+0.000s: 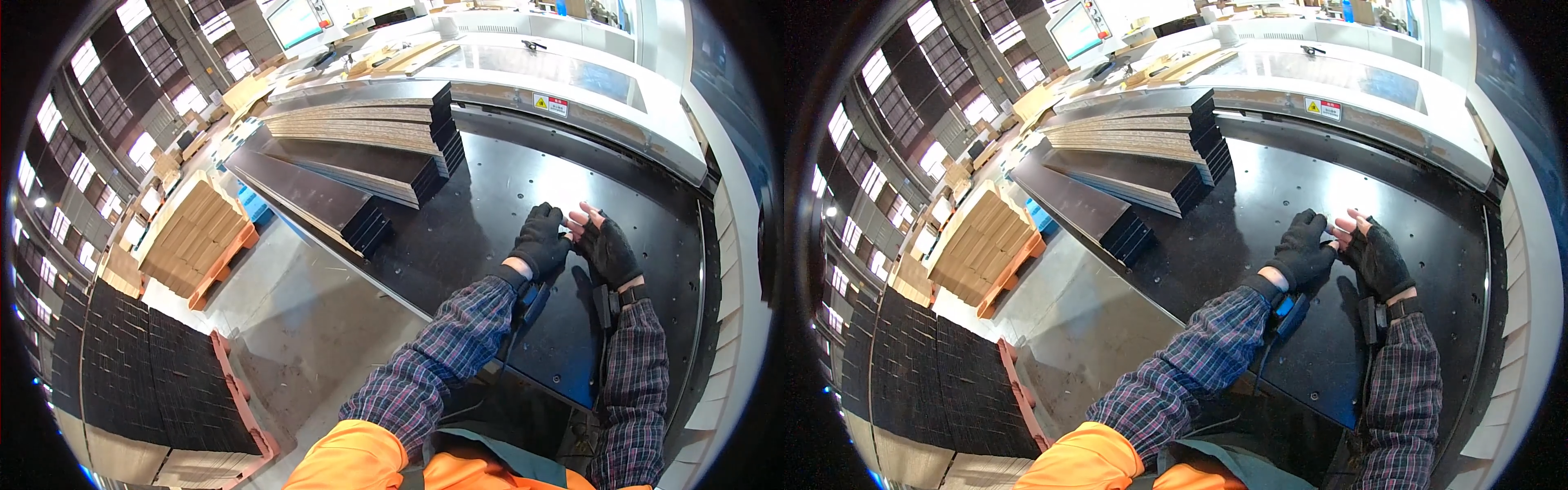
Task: Inspecting and aligning dark wood strips and using a pneumatic tool on a manufacturing table.
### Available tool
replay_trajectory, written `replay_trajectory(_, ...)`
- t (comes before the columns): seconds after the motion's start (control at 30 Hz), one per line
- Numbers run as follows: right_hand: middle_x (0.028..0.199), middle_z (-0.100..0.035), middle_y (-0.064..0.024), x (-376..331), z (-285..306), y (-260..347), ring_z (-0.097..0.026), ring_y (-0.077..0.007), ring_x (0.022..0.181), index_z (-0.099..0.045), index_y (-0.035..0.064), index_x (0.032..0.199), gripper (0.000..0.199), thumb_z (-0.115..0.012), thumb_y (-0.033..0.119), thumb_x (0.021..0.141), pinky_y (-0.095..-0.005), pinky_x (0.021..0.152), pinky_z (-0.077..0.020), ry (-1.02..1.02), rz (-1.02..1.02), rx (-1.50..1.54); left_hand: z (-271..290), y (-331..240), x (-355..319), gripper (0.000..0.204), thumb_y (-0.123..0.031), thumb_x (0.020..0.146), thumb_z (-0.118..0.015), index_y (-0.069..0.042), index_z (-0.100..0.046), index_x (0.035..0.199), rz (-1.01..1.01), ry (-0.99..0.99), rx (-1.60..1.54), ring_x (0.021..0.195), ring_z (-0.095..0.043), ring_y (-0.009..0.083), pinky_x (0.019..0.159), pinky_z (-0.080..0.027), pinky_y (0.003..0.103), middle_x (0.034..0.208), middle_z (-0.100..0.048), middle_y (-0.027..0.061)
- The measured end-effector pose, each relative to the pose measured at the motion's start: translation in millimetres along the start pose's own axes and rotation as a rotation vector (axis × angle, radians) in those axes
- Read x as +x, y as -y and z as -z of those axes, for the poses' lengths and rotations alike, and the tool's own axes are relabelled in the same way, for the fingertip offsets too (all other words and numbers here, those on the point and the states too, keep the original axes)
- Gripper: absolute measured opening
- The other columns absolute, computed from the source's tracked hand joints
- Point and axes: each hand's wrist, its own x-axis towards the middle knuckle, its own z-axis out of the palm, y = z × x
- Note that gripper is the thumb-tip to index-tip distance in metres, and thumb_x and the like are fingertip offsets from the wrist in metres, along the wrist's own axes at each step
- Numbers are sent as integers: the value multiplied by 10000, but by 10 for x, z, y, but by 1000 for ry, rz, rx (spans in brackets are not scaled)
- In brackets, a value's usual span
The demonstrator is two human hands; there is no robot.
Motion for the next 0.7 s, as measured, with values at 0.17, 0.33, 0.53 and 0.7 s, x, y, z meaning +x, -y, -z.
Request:
replay_trajectory(0.17,1281,-586,-180,8,18,-17,-566,-309,1232,-398,23,1426,514,-520,317,1023,-409,1025,-486,1,-6,1,3,-7,-13,306,-200,842,-661,-31,-603,1091,-10,-12,3,1142,-507,352,977,-437,457,1143,-531,185)
replay_trajectory(0.33,1302,-567,-185,-4,26,21,-559,-310,1242,-384,18,1435,541,-526,333,1019,-409,1029,-485,-4,3,-33,-7,-38,7,307,-200,842,-665,-27,-603,1088,-18,-15,4,1141,-518,353,979,-444,448,1141,-541,185)
replay_trajectory(0.53,1318,-557,-195,-3,27,6,-549,-316,1255,-373,13,1445,570,-532,351,1013,-412,1039,-476,12,9,-39,2,-31,0,309,-211,849,-668,-40,-604,1098,4,-7,11,1128,-528,350,966,-454,453,1142,-535,185)
replay_trajectory(0.7,1341,-548,-201,12,30,-18,-548,-322,1257,-373,17,1453,561,-526,336,1017,-418,1044,-469,21,6,-40,6,-13,-12,309,-215,853,-667,-45,-601,1103,15,1,24,1125,-527,350,960,-454,460,1145,-528,184)
